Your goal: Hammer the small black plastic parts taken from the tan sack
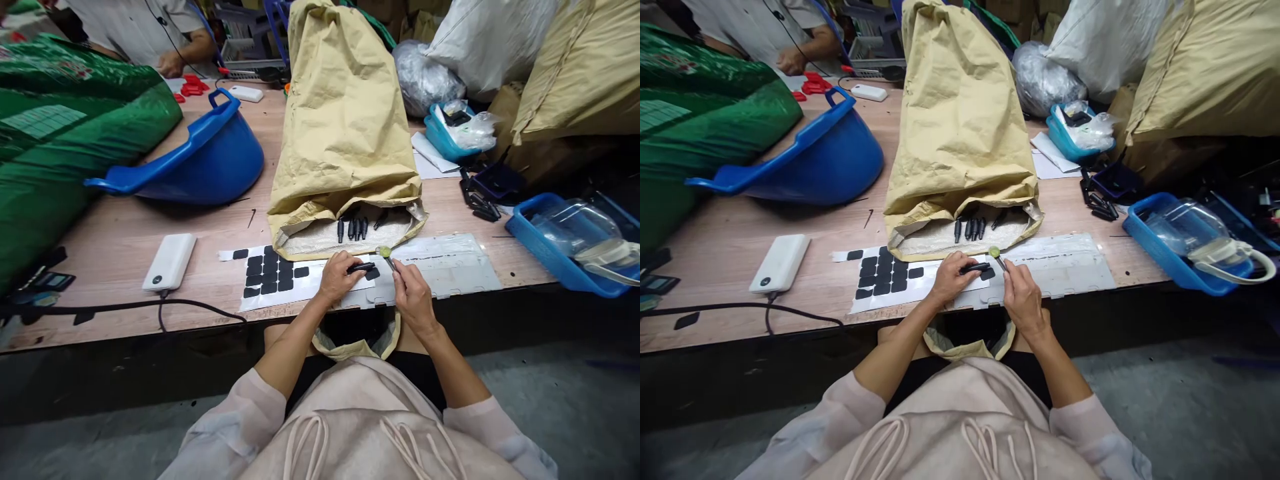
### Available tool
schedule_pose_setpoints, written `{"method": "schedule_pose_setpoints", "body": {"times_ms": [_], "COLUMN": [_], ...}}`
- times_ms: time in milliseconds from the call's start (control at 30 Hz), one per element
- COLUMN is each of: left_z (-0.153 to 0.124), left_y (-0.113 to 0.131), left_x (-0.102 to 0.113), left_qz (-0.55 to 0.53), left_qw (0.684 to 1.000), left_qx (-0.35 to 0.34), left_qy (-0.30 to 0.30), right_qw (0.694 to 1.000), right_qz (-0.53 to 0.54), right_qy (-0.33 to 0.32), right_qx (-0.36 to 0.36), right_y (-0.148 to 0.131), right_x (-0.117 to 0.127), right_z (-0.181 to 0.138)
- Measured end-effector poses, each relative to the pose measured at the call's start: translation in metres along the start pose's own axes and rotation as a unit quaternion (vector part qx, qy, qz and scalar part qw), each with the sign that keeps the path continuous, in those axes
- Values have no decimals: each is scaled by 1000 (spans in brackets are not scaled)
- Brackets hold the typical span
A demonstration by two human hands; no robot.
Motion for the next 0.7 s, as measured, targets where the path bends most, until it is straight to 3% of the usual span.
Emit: {"method": "schedule_pose_setpoints", "body": {"times_ms": [167, 400, 700], "left_z": [3, 4, 4], "left_y": [0, 1, 4], "left_x": [-5, -7, -6], "left_qz": [3, -1, -12], "left_qw": [1000, 1000, 1000], "left_qx": [0, 4, 17], "left_qy": [0, 5, 3], "right_qw": [999, 999, 998], "right_qz": [46, 4, 37], "right_qy": [-23, -34, -45], "right_qx": [-1, -10, 19], "right_y": [-20, -15, -29], "right_x": [-1, -12, -19], "right_z": [-17, -15, -12]}}
Point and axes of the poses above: each hand's wrist, its own z-axis towards the middle knuckle, its own x-axis out of the back of the hand, y = z × x, the point moved 7 cm from there along z, towards the middle knuckle, and after that the axes turned 6 degrees about x, right-handed, at the moved point
